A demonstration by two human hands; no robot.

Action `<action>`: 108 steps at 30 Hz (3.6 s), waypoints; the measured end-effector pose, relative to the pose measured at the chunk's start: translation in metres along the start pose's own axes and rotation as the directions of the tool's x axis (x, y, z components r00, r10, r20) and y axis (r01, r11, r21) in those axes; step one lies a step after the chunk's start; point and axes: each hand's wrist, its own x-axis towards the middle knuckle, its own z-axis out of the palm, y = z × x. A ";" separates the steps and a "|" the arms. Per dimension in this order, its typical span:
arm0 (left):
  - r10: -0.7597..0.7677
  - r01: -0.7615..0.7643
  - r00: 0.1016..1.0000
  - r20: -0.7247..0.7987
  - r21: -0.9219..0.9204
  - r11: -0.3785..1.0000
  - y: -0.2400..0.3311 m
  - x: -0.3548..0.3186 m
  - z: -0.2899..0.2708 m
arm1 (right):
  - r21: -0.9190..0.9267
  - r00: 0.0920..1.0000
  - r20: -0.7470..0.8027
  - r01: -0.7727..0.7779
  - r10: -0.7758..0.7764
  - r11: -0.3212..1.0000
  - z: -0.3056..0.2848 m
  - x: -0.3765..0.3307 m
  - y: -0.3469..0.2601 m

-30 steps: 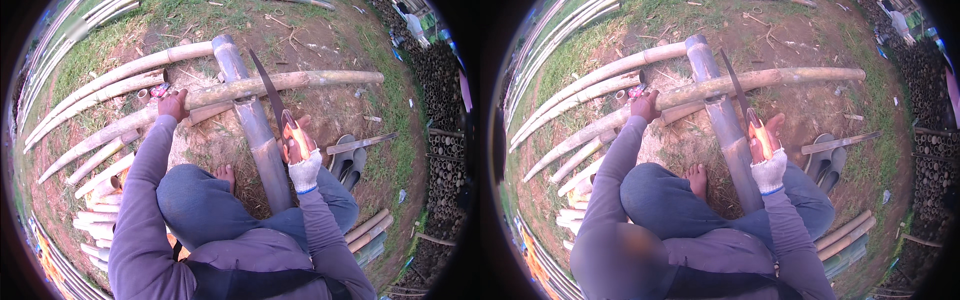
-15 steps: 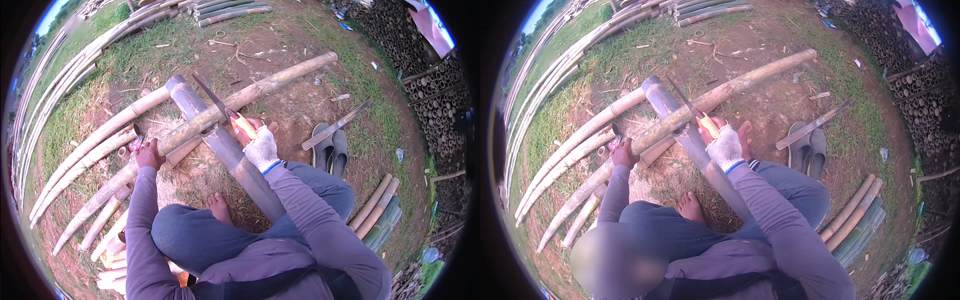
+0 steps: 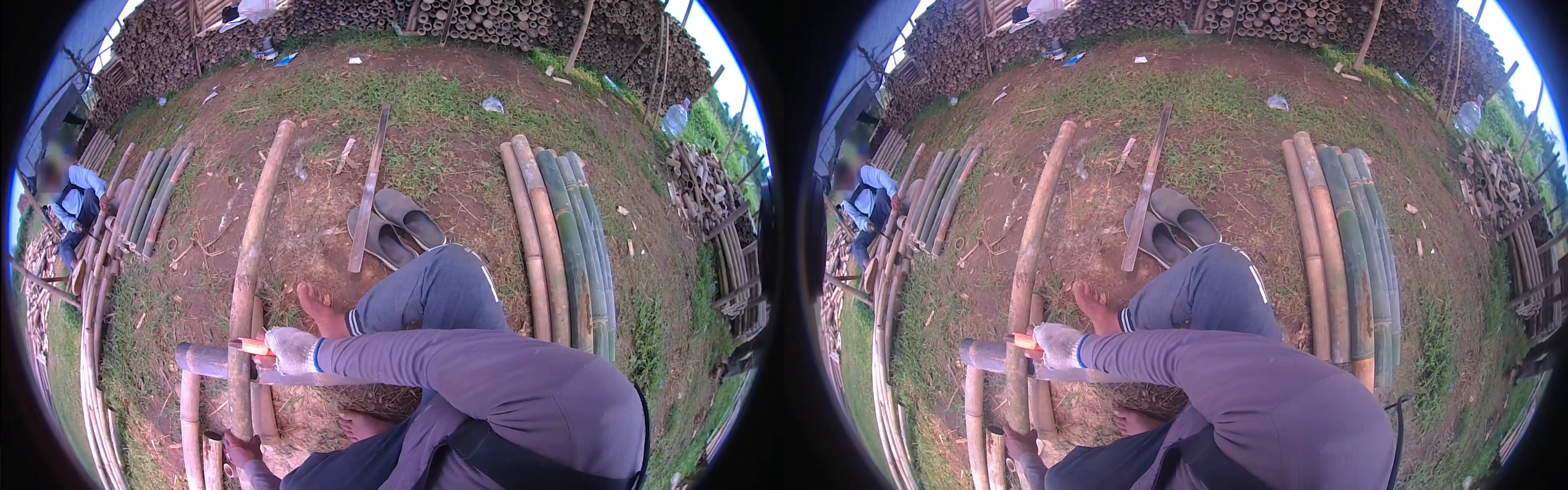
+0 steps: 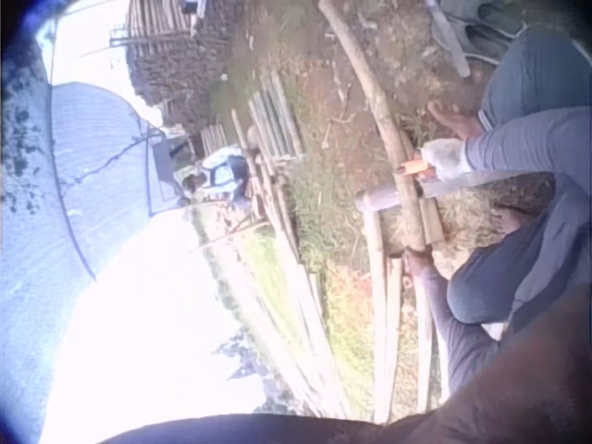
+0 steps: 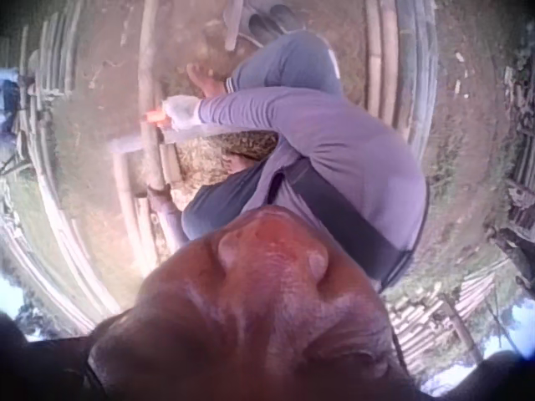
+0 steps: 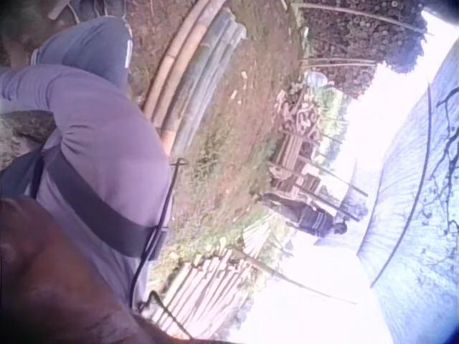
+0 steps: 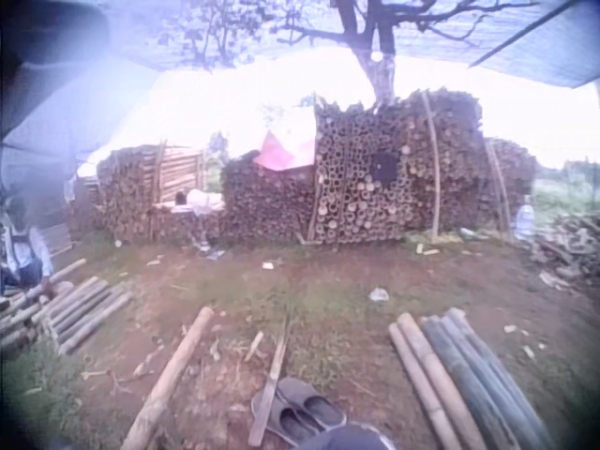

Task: The person sits on the ground and uses a hand saw to cut bamboo poles into shorter sections. They position each pole on a support log, saw through it, and then move the cut pieces aside.

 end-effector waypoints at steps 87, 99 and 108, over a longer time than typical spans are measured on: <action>-0.002 0.003 0.999 0.051 -0.035 0.999 0.014 -0.013 -0.025 | -0.128 0.992 0.122 -0.027 0.043 0.991 -0.033 0.013 -0.046; 0.006 -0.005 0.998 0.060 -0.014 1.000 0.014 -0.007 -0.022 | -0.483 0.984 0.107 0.174 -0.140 0.858 -0.051 0.012 -0.060; -0.043 0.042 0.996 0.077 0.011 0.999 0.008 -0.015 -0.025 | -0.178 0.990 0.107 0.106 -0.088 0.978 -0.096 -0.062 -0.057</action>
